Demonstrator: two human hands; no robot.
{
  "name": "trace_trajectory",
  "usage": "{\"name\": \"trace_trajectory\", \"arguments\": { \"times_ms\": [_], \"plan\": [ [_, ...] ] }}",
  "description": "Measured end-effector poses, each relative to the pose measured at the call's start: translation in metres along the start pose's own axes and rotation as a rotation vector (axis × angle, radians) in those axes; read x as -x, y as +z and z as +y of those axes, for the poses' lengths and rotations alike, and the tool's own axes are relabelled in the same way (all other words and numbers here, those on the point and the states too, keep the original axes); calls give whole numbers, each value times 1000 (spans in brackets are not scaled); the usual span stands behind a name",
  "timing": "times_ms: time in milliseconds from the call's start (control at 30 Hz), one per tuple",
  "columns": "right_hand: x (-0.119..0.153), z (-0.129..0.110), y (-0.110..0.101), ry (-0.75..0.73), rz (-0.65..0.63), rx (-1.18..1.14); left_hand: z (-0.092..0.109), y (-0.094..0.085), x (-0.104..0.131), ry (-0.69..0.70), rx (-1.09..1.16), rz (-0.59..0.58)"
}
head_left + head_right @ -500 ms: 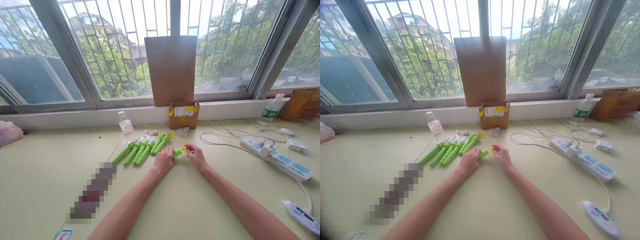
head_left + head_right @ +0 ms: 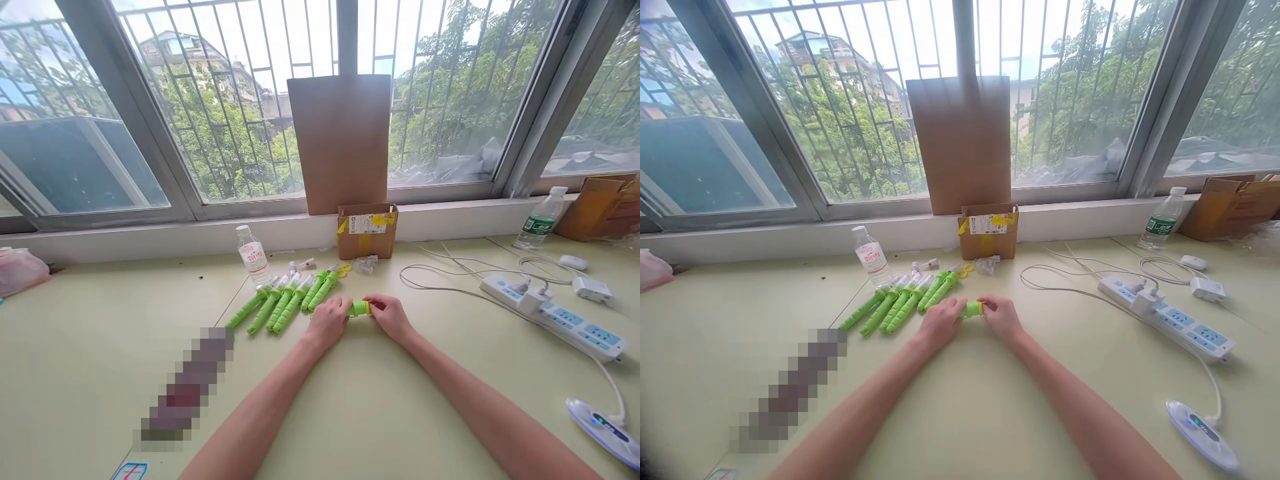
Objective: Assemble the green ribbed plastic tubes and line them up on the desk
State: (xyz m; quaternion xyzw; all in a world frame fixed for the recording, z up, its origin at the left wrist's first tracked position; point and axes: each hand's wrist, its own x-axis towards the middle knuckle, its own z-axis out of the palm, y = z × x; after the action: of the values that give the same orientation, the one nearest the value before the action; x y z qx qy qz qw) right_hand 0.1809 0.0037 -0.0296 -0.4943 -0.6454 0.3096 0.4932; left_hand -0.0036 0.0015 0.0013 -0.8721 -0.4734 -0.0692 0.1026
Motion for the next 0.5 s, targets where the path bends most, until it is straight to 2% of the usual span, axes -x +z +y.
{"name": "trace_trajectory", "arguments": {
  "times_ms": [167,367,500],
  "plan": [
    [-1,1,0,6,-29,-82,-1,1,0,12,-13,28],
    [-1,1,1,53,27,-45,-1,3,0,25,-27,38],
    [1,-1,1,-9,-30,4,-1,3,0,16,-36,35]
  ]
}}
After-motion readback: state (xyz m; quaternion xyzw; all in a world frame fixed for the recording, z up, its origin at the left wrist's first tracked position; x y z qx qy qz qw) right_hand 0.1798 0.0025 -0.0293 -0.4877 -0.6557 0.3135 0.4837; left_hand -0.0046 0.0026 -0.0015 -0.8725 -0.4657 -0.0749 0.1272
